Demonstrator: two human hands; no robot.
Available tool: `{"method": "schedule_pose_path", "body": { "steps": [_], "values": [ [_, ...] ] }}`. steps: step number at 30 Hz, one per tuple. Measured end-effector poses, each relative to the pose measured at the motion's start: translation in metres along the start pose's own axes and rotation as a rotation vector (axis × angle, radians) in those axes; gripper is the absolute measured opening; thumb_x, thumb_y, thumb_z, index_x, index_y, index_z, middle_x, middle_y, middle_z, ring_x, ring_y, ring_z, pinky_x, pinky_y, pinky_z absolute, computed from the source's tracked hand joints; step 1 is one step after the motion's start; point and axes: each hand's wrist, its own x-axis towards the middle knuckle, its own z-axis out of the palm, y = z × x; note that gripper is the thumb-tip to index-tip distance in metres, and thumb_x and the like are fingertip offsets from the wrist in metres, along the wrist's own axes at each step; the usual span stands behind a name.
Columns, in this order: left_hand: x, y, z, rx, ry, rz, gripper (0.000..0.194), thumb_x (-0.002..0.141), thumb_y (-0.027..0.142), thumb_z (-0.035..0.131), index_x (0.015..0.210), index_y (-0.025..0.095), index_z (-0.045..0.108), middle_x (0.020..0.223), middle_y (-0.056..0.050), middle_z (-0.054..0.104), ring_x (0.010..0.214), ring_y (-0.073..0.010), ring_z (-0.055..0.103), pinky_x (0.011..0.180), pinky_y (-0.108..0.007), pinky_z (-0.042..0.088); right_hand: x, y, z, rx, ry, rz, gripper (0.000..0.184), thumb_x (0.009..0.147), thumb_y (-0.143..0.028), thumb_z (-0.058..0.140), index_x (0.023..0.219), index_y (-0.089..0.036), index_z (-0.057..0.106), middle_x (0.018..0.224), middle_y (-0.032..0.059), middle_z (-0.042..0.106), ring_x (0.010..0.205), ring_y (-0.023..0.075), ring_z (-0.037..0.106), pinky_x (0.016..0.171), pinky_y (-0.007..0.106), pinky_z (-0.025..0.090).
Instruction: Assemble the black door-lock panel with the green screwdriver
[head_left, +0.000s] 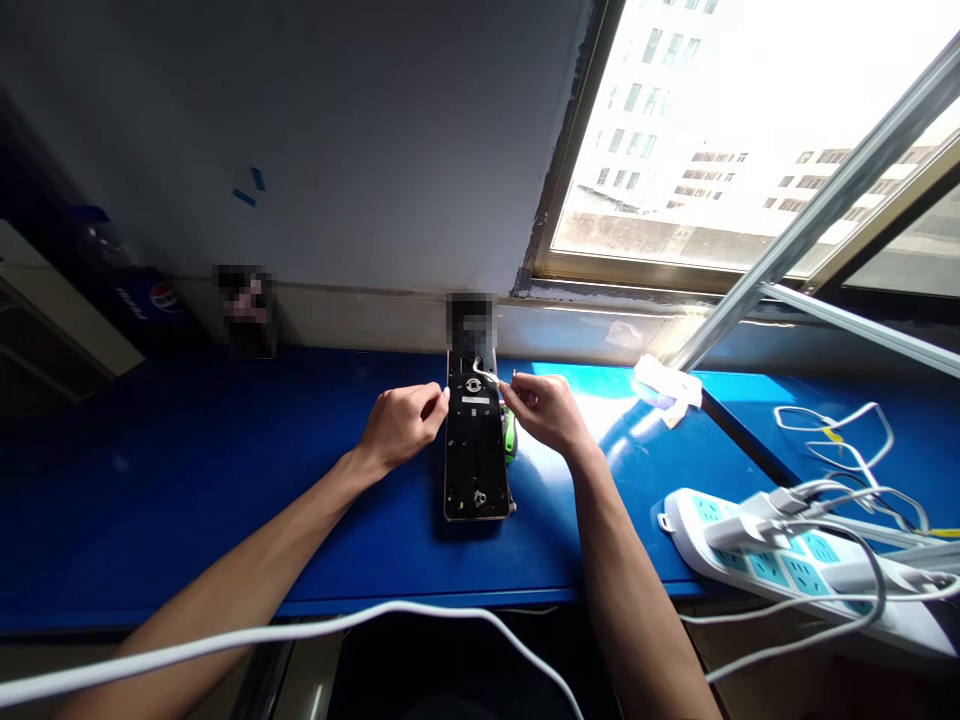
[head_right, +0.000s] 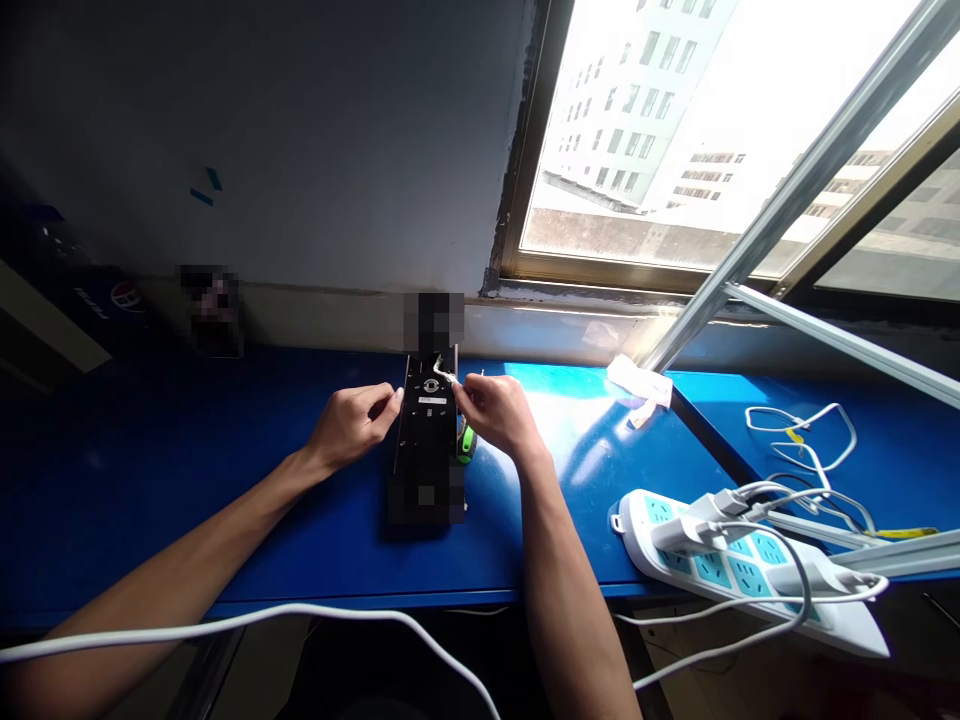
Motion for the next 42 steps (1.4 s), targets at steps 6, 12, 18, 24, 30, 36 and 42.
{"method": "schedule_pose_path", "body": {
  "steps": [6, 12, 18, 24, 30, 36, 42],
  "values": [
    [-0.0001, -0.0014, 0.0015, 0.003, 0.007, 0.009, 0.042, 0.103, 0.034, 0.046, 0.065, 0.021, 0.036, 0.059, 0.003, 0.046, 0.053, -0.0122, 0.039, 0.058, -0.029, 0.028, -0.0001, -0.0002, 0.0002, -0.003, 0.008, -0.004, 0.046, 0.098, -0.039, 0.054, 0.061, -0.021, 0.032, 0.058, -0.0064, 0.029, 0.059, 0.0116, 0.022, 0.057, 0.028, 0.023],
    [-0.0004, -0.0021, 0.0012, 0.011, 0.004, 0.015, 0.042, 0.103, 0.034, 0.046, 0.064, 0.021, 0.04, 0.059, 0.002, 0.047, 0.052, -0.0124, 0.039, 0.058, -0.03, 0.027, -0.0002, -0.0003, 0.0003, -0.001, 0.024, -0.012, 0.047, 0.099, -0.038, 0.054, 0.061, -0.021, 0.031, 0.058, -0.0066, 0.028, 0.059, 0.0114, 0.022, 0.057, 0.028, 0.024],
    [-0.0006, -0.0019, 0.0002, 0.021, -0.02, 0.017, 0.042, 0.104, 0.035, 0.045, 0.065, 0.021, 0.041, 0.06, 0.002, 0.05, 0.053, -0.0127, 0.042, 0.058, -0.03, 0.028, 0.0003, 0.0013, -0.0004, -0.002, 0.045, -0.009, 0.047, 0.098, -0.037, 0.054, 0.061, -0.021, 0.031, 0.057, -0.0067, 0.03, 0.057, 0.011, 0.023, 0.057, 0.028, 0.023],
    [-0.0005, -0.0022, 0.001, 0.025, -0.024, 0.009, 0.042, 0.104, 0.035, 0.046, 0.065, 0.021, 0.042, 0.06, 0.002, 0.051, 0.053, -0.0129, 0.043, 0.058, -0.03, 0.028, 0.0001, 0.0019, 0.0009, -0.008, 0.053, 0.009, 0.048, 0.099, -0.039, 0.054, 0.062, -0.022, 0.029, 0.057, -0.0068, 0.029, 0.058, 0.0117, 0.022, 0.057, 0.028, 0.024],
    [-0.0007, -0.002, 0.0013, 0.032, -0.032, 0.002, 0.042, 0.104, 0.036, 0.046, 0.065, 0.021, 0.041, 0.06, 0.002, 0.05, 0.053, -0.0129, 0.042, 0.058, -0.03, 0.028, 0.0004, 0.0012, -0.0001, -0.048, 0.073, 0.092, 0.048, 0.098, -0.041, 0.053, 0.06, -0.021, 0.032, 0.054, -0.0062, 0.034, 0.056, 0.0111, 0.024, 0.058, 0.029, 0.023],
    [-0.0003, 0.0006, 0.0008, 0.026, -0.042, -0.008, 0.041, 0.104, 0.037, 0.046, 0.066, 0.021, 0.043, 0.063, 0.001, 0.053, 0.055, -0.0135, 0.045, 0.06, -0.029, 0.032, 0.0024, 0.0045, -0.001, -0.11, 0.089, 0.271, 0.03, 0.099, -0.04, 0.052, 0.074, -0.023, 0.058, 0.056, -0.0045, 0.051, 0.053, 0.0117, 0.038, 0.058, 0.028, 0.026],
    [-0.0006, 0.0013, 0.0011, 0.023, -0.058, -0.018, 0.039, 0.104, 0.038, 0.045, 0.069, 0.021, 0.048, 0.066, 0.0, 0.059, 0.057, -0.0146, 0.051, 0.062, -0.029, 0.036, 0.0025, 0.0042, -0.0012, -0.156, 0.021, 0.344, 0.022, 0.097, -0.036, 0.054, 0.083, -0.024, 0.066, 0.06, -0.0026, 0.06, 0.054, 0.0137, 0.046, 0.059, 0.029, 0.029]
  ]
}}
